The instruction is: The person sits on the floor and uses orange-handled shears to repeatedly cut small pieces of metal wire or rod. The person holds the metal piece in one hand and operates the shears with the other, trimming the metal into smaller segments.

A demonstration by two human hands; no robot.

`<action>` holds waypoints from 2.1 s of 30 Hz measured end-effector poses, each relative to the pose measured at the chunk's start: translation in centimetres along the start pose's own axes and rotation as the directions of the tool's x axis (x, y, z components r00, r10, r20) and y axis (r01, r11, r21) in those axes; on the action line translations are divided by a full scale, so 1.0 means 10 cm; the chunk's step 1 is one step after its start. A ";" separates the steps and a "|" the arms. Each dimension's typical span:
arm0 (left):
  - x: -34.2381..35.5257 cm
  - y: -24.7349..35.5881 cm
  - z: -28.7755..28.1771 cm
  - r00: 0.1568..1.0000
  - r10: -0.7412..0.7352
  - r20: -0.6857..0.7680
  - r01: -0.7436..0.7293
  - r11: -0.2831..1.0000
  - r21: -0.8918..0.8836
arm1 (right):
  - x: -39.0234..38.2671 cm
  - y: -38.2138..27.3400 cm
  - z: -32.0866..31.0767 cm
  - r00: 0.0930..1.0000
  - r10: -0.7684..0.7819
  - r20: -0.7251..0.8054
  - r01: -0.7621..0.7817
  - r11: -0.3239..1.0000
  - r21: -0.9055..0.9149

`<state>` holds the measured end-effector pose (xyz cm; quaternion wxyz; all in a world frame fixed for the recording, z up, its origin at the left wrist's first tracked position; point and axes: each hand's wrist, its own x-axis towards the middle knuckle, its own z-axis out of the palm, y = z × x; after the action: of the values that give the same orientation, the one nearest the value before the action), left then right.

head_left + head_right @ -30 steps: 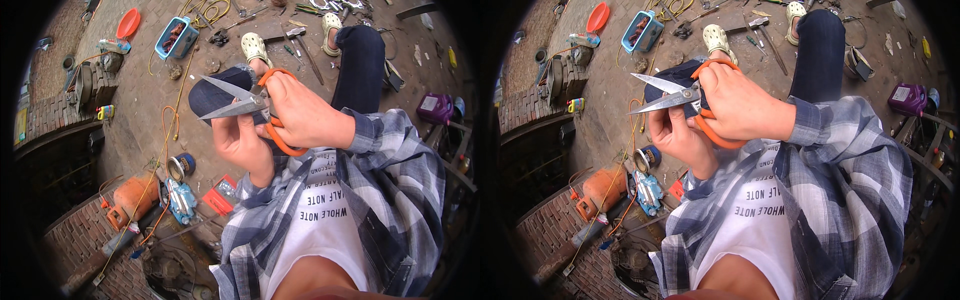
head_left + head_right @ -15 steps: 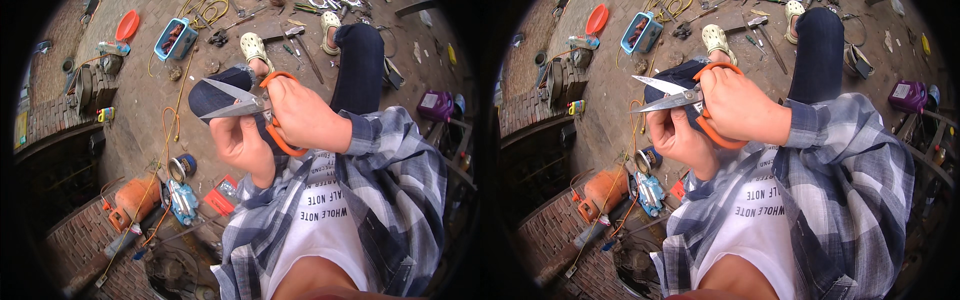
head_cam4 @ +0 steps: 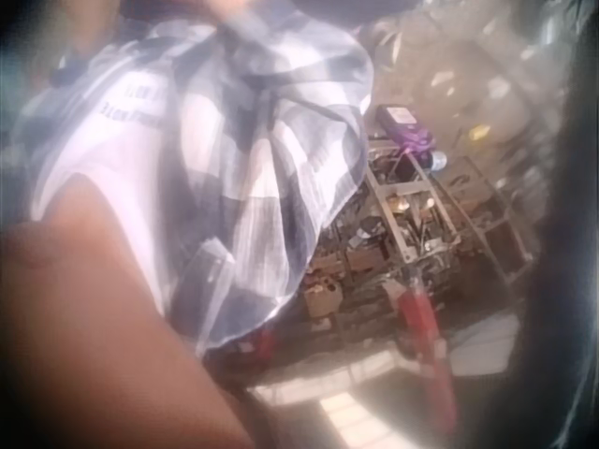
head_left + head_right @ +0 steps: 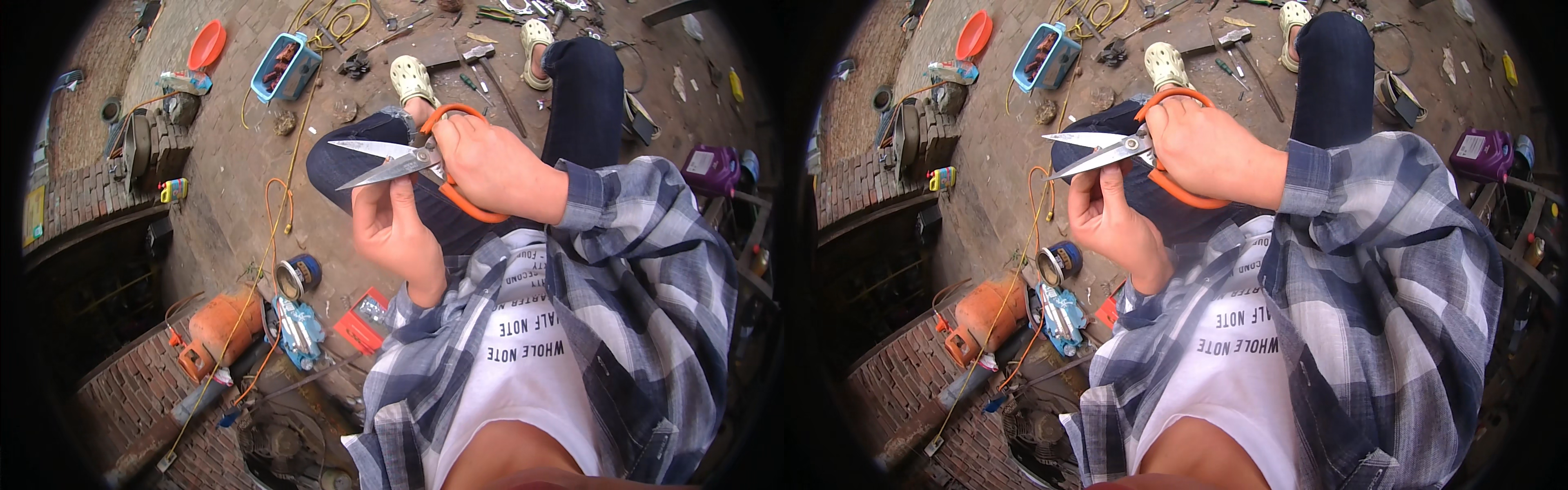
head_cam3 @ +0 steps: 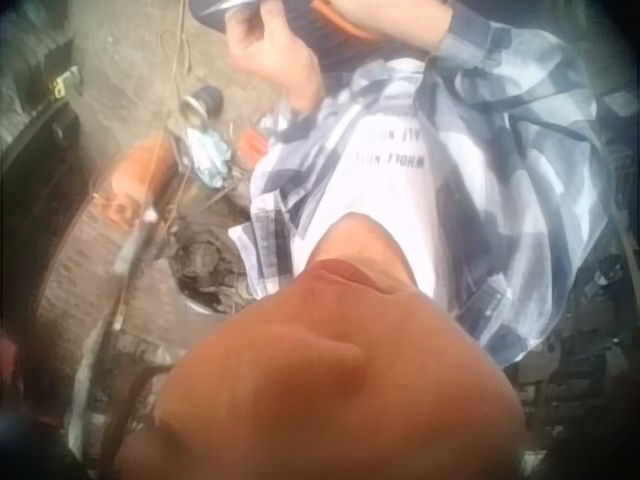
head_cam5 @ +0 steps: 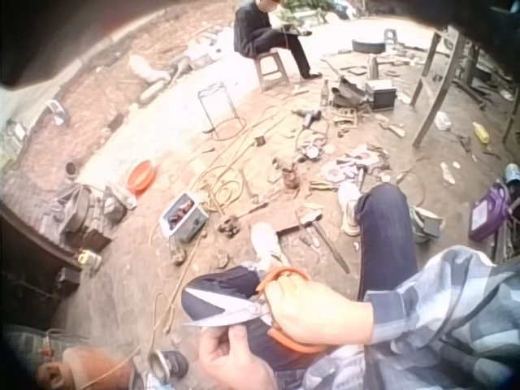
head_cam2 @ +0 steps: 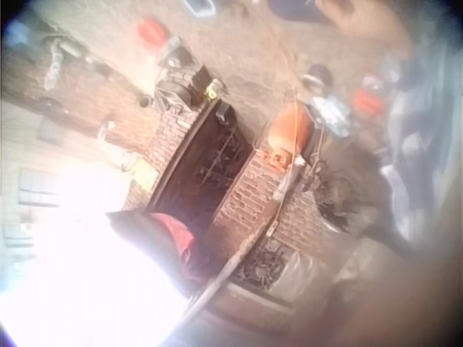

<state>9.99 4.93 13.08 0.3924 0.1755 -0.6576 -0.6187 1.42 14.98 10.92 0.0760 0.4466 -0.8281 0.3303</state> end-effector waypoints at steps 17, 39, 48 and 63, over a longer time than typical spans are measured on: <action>-0.01 0.04 0.02 0.999 -0.026 0.020 0.028 0.993 -0.116 | 0.10 -0.03 -0.15 0.995 -0.032 -0.096 0.042 0.994 0.103; 0.12 0.13 0.00 0.988 -0.083 0.128 0.108 0.972 -0.207 | 0.16 0.01 -0.23 0.964 0.175 0.199 -0.265 0.629 0.731; 0.13 0.19 -0.04 0.953 0.129 0.273 -0.186 0.963 0.195 | 0.22 -0.03 -0.43 0.896 0.201 0.395 -0.429 0.171 0.887; 0.13 0.14 -0.07 0.961 0.186 0.204 -0.235 0.939 0.253 | 0.16 -0.08 -0.34 0.892 0.185 0.412 -0.375 -0.208 0.904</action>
<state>10.02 3.79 14.75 0.3684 0.1010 -0.7842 -0.4890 0.52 15.65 14.55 -0.4113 0.1722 -0.3771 0.8117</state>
